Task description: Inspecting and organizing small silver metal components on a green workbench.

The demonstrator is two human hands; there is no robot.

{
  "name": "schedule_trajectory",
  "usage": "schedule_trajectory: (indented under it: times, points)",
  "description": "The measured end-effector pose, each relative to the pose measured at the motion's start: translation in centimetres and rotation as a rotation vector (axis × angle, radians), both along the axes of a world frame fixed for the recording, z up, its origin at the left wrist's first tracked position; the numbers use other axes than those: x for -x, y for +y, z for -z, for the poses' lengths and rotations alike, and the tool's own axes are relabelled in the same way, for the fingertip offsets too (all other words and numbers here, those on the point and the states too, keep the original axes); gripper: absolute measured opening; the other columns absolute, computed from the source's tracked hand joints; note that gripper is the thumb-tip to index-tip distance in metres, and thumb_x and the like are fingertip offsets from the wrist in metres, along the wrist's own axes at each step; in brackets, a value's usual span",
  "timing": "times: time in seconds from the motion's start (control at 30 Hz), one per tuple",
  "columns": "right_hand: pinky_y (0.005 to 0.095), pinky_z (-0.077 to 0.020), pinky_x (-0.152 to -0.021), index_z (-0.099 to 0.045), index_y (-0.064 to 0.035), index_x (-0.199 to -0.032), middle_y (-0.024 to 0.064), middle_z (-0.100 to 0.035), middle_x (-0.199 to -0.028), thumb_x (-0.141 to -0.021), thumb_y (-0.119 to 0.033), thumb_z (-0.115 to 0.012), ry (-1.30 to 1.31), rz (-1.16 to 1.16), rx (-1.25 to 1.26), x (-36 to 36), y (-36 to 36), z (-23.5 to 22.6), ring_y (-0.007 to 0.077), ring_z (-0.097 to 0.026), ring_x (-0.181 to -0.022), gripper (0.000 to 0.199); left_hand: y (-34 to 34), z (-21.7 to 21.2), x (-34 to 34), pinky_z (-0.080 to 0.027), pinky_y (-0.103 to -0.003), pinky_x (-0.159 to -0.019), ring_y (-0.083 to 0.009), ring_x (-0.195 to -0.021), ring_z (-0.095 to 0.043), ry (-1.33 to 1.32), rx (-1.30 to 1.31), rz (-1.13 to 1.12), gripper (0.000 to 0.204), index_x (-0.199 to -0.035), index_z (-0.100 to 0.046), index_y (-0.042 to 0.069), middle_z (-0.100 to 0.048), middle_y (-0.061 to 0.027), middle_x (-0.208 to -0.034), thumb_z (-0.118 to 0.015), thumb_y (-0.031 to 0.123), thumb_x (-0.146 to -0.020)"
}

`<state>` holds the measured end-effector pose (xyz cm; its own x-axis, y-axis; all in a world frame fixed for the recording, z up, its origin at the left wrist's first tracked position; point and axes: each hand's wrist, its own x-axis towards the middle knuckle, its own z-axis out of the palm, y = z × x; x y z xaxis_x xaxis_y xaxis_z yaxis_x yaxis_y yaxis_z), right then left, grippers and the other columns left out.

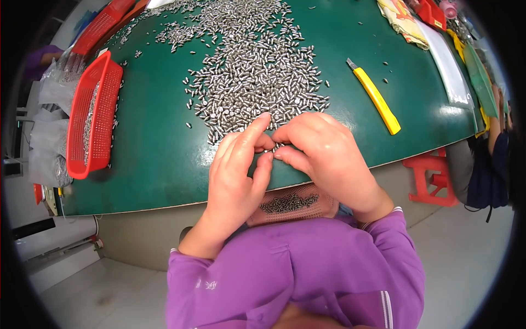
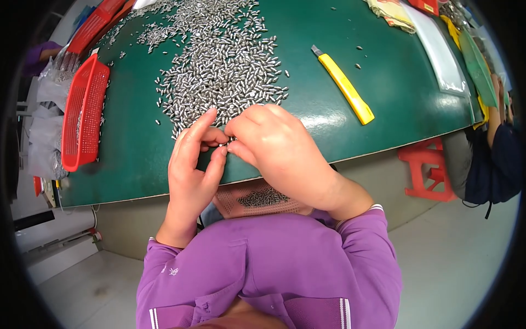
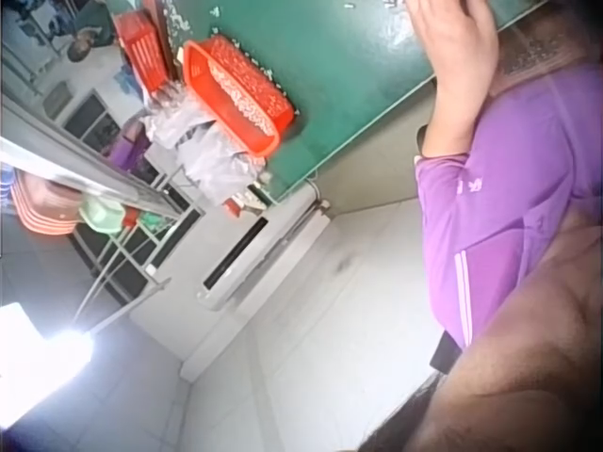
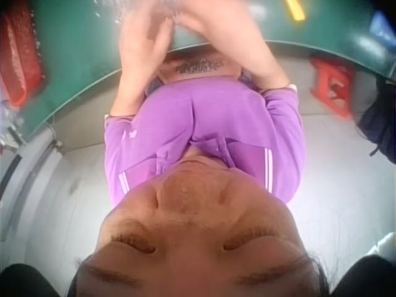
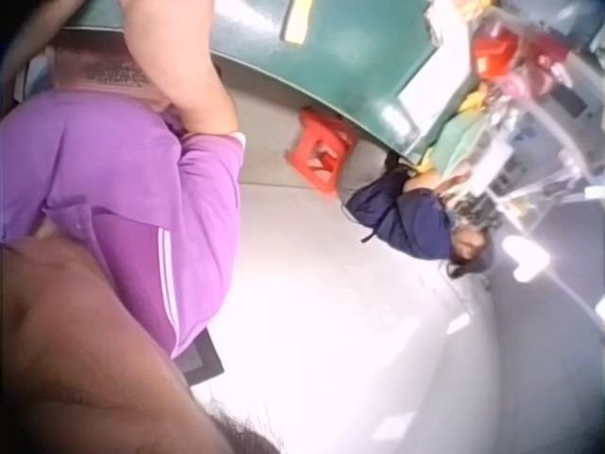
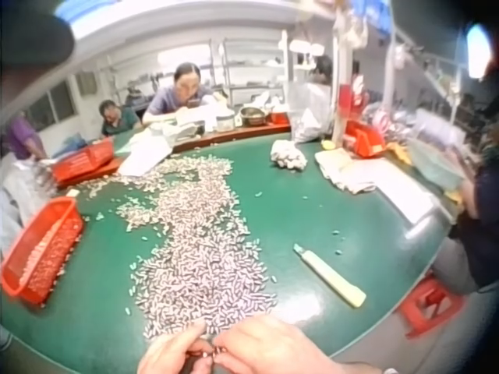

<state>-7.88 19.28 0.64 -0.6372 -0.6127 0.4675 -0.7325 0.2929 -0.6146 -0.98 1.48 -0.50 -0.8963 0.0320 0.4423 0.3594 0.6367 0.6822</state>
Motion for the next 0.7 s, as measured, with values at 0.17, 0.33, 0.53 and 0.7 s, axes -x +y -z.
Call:
schedule_trajectory:
  times: [0.17,0.33,0.53,0.7]
  points:
    - [0.0437,-0.049,-0.077,-0.063,-0.0051,-0.095,0.0103,-0.058,-0.088,-0.081,-0.007,-0.073,0.021,-0.024,-0.008,0.0,0.1,0.0,0.0322,-0.059,-0.085,0.017,-0.1,-0.2,-0.2,-0.051,-0.03,-0.082,-0.0157,-0.091,-0.061,-0.063,-0.005,-0.025,0.068,-0.143,-0.055,0.006,-0.068,-0.0023,-0.094,-0.07,-0.012,-0.079]
    - [0.0422,-0.0478,-0.073,-0.06,-0.0059,-0.089,0.0091,-0.055,-0.084,-0.081,-0.005,-0.072,0.075,0.028,-0.035,-0.7,0.4,0.0,0.0297,-0.055,-0.079,0.014,0.1,-0.4,0.0,-0.051,-0.037,-0.081,-0.024,-0.087,-0.062,-0.031,0.004,-0.011,0.065,-0.14,-0.056,0.005,-0.067,-0.0057,-0.092,-0.07,-0.011,-0.078]
    - [0.0398,-0.0472,-0.071,-0.061,-0.0064,-0.089,0.008,-0.055,-0.085,-0.081,-0.006,-0.074,0.084,0.108,-0.046,-1.4,0.4,0.1,0.0283,-0.055,-0.079,0.015,-0.1,-0.2,0.2,-0.051,-0.031,-0.078,-0.0179,-0.087,-0.059,-0.006,0.056,0.034,0.064,-0.138,-0.059,0.005,-0.066,-0.0032,-0.09,-0.072,-0.011,-0.077]
    - [0.0395,-0.0481,-0.073,-0.062,-0.0066,-0.092,0.0078,-0.057,-0.088,-0.08,-0.008,-0.076,0.089,0.08,-0.058,-1.5,0.6,-0.2,0.0282,-0.056,-0.081,0.019,0.0,-0.2,0.0,-0.05,-0.032,-0.076,-0.0183,-0.084,-0.056,-0.018,0.06,0.011,0.062,-0.137,-0.058,0.003,-0.063,-0.0033,-0.087,-0.072,-0.011,-0.077]
